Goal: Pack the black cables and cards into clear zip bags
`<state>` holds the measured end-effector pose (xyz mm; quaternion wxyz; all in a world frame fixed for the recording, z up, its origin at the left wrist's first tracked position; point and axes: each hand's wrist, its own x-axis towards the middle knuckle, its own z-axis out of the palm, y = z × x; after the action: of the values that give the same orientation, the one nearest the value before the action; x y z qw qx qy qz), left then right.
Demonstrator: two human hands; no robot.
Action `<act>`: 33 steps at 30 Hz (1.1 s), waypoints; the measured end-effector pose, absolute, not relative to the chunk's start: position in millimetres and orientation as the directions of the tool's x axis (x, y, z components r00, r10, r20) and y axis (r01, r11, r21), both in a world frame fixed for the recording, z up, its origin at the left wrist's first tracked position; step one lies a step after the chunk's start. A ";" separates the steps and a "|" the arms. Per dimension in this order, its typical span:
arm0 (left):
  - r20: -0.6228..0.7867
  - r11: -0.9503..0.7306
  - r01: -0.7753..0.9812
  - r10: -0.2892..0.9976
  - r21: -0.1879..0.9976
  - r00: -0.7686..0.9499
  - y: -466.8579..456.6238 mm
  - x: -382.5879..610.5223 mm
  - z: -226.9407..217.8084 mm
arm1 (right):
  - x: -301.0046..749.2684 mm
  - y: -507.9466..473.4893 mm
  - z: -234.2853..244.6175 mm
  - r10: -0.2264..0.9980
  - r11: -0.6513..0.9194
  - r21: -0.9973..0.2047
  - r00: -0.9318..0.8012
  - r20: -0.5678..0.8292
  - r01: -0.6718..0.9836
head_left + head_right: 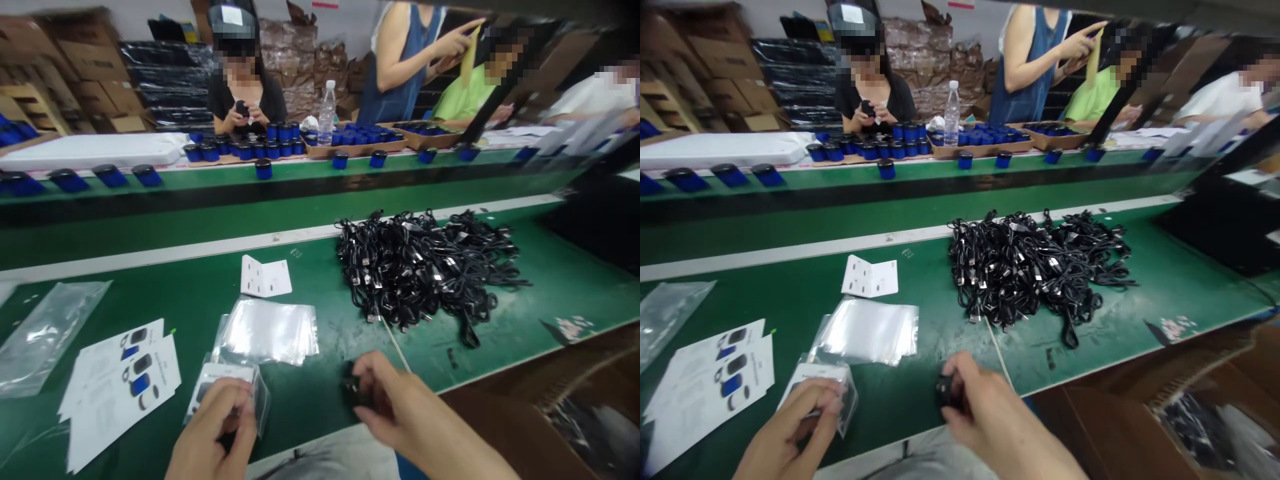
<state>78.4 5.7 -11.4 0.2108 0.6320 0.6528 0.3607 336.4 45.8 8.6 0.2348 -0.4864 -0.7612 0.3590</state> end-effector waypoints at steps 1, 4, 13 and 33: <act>0.166 -0.042 0.674 0.979 0.737 -0.120 4.9 80.4 -8.6 | 320.9 42.3 8.9 0.909 0.193 -0.880 -0.417 -0.006 0.434; 0.141 -0.007 0.648 0.978 0.762 -0.155 1.0 86.1 -6.4 | 276.0 39.4 4.8 0.902 -0.101 -0.994 -0.426 -0.070 -0.049; 0.123 0.121 0.527 0.907 0.841 -0.403 -9.0 86.9 -4.0 | 251.4 48.8 -18.6 0.932 0.331 -0.915 -0.232 0.279 0.231; 0.520 -0.222 0.795 0.844 0.565 -0.134 -22.6 98.3 -11.1 | 216.2 46.1 -7.5 0.953 0.208 -0.951 -0.269 0.143 0.231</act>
<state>98.3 -22.6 -11.1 0.0291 0.6573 0.6232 0.4228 216.2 46.1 -7.5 0.4072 -0.4471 -0.6618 0.4431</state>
